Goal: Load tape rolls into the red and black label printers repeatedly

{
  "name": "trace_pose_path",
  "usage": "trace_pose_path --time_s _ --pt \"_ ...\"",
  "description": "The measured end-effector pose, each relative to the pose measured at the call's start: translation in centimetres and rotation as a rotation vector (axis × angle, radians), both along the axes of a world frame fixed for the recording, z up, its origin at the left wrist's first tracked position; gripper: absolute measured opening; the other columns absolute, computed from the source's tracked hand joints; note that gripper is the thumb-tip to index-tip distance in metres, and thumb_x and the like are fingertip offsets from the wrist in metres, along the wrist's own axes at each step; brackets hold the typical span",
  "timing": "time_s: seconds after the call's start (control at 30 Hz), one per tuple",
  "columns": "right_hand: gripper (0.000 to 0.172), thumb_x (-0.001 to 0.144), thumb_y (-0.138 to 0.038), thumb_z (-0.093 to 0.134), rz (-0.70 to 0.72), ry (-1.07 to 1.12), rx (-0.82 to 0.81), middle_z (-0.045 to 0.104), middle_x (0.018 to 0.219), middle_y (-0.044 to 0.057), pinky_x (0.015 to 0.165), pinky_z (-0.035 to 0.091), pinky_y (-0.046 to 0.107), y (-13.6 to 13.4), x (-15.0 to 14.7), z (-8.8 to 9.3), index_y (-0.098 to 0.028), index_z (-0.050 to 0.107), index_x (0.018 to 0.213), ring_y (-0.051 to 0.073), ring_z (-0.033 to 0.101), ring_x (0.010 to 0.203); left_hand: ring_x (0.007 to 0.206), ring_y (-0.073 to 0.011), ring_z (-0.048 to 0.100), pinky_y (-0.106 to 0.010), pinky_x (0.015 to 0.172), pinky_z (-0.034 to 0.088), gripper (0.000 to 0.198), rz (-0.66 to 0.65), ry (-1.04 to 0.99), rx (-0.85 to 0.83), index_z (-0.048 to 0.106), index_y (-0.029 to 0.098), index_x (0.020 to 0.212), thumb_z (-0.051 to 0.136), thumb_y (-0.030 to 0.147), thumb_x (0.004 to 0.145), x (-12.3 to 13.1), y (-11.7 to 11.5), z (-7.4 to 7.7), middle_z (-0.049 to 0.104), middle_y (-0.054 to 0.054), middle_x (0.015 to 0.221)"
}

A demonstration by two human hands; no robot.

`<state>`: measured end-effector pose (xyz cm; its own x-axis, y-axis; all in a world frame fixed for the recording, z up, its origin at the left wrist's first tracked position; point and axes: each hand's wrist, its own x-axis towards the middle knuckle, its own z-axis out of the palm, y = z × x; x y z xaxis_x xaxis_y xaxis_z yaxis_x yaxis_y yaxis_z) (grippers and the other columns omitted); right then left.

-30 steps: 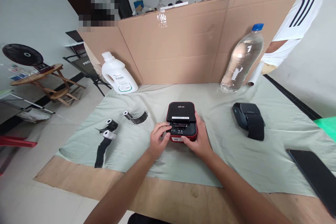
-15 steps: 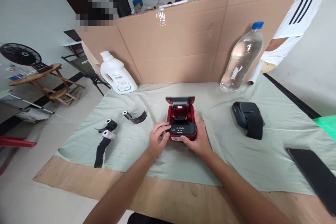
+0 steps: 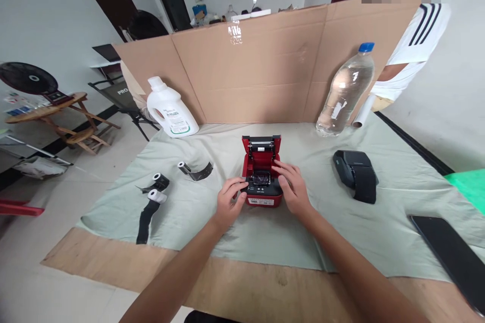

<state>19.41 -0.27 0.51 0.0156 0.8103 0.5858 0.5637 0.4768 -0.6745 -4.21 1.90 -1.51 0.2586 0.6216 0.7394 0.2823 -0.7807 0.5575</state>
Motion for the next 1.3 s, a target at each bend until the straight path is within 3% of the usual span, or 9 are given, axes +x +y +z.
trace_pose_path --time_s 0.13,0.33,0.5,0.7,0.8,0.9,1.0,1.1,1.3 --pt "0.029 0.099 -0.031 0.051 -0.010 -0.274 -0.177 0.078 0.102 0.007 0.089 0.052 0.041 3.5 1.0 3.6 -0.022 0.078 0.107 0.028 0.061 0.100 0.106 -0.0202 0.069 -0.035 0.091 0.060 0.020 -0.006 -0.019 0.000 0.069 0.019 0.114 0.056 0.027 0.100 0.1 -0.1 0.1 0.069 -0.011 0.115" --pt "0.032 0.090 -0.014 0.054 0.179 -0.954 -0.509 0.077 0.109 0.007 0.100 0.040 0.044 8.0 -1.8 7.5 -0.024 0.080 0.106 0.032 0.060 0.114 0.108 -0.0202 0.068 -0.036 0.096 0.058 0.020 -0.018 -0.029 -0.004 0.069 0.019 0.115 0.057 0.025 0.100 0.0 -0.1 0.2 0.070 -0.011 0.116" --pt "0.014 0.083 -0.020 0.064 0.157 -1.146 -0.716 0.075 0.097 0.011 0.098 0.037 0.047 8.8 -4.7 8.7 -0.021 0.076 0.088 0.036 0.061 0.113 0.109 -0.0202 0.068 -0.036 0.096 0.059 0.022 -0.036 -0.037 -0.007 0.069 0.020 0.117 0.057 0.027 0.100 -0.1 0.0 0.1 0.070 -0.010 0.117" --pt "0.018 0.087 -0.018 0.056 0.077 -0.982 -0.687 0.073 0.112 0.012 0.100 0.039 0.049 7.4 -3.7 9.0 -0.020 0.067 0.102 0.034 0.061 0.117 0.110 -0.0206 0.069 -0.036 0.096 0.060 0.022 -0.037 -0.044 0.001 0.069 0.020 0.117 0.057 0.028 0.100 -0.1 -0.1 0.4 0.070 -0.010 0.117" --pt "0.023 0.092 -0.026 0.051 0.107 -0.723 -0.549 0.073 0.115 0.009 0.092 0.046 0.044 5.5 -2.3 10.2 -0.023 0.063 0.111 0.029 0.066 0.104 0.111 -0.0202 0.069 -0.035 0.097 0.060 0.022 -0.038 -0.050 0.005 0.068 0.020 0.117 0.057 0.028 0.100 -0.1 -0.1 0.4 0.070 -0.010 0.117" --pt "0.030 0.093 -0.043 0.053 0.132 -0.468 -0.440 0.073 0.097 0.006 0.073 0.051 0.038 3.5 -2.6 12.5 -0.025 0.064 0.114 0.025 0.066 0.079 0.112 -0.0203 0.069 -0.035 0.098 0.059 0.021 -0.035 -0.043 0.002 0.068 0.019 0.114 0.056 0.029 0.100 -0.1 0.0 0.4 0.071 -0.010 0.117" --pt "0.033 0.087 -0.050 0.063 0.195 -0.225 -0.461 0.068 0.081 0.001 0.059 0.049 0.032 2.8 -5.5 15.0 -0.025 0.062 0.110 0.021 0.061 0.066 0.108 -0.0216 0.070 -0.034 0.093 0.061 0.020 -0.030 -0.010 -0.001 0.069 0.017 0.106 0.054 0.029 0.099 -0.1 0.0 0.2 0.071 -0.012 0.116" --pt "0.027 0.084 -0.042 0.068 0.307 -0.101 -0.470 0.068 0.084 0.000 0.060 0.049 0.029 4.3 -10.8 16.3 -0.025 0.060 0.103 0.019 0.063 0.069 0.100 -0.0214 0.072 -0.034 0.087 0.062 0.023 0.027 -0.006 -0.004 0.071 0.018 0.103 0.056 0.034 0.099 0.0 0.0 0.0 0.072 -0.011 0.110" --pt "0.014 0.086 -0.028 0.062 0.416 -0.400 -0.418 0.070 0.086 0.002 0.066 0.045 0.027 11.5 -24.6 14.4 -0.019 0.063 0.096 0.019 0.064 0.078 0.096 -0.0221 0.072 -0.035 0.086 0.062 0.022 -0.014 0.050 -0.042 0.071 0.019 0.104 0.057 0.034 0.097 0.0 0.7 -0.7 0.073 -0.008 0.106"
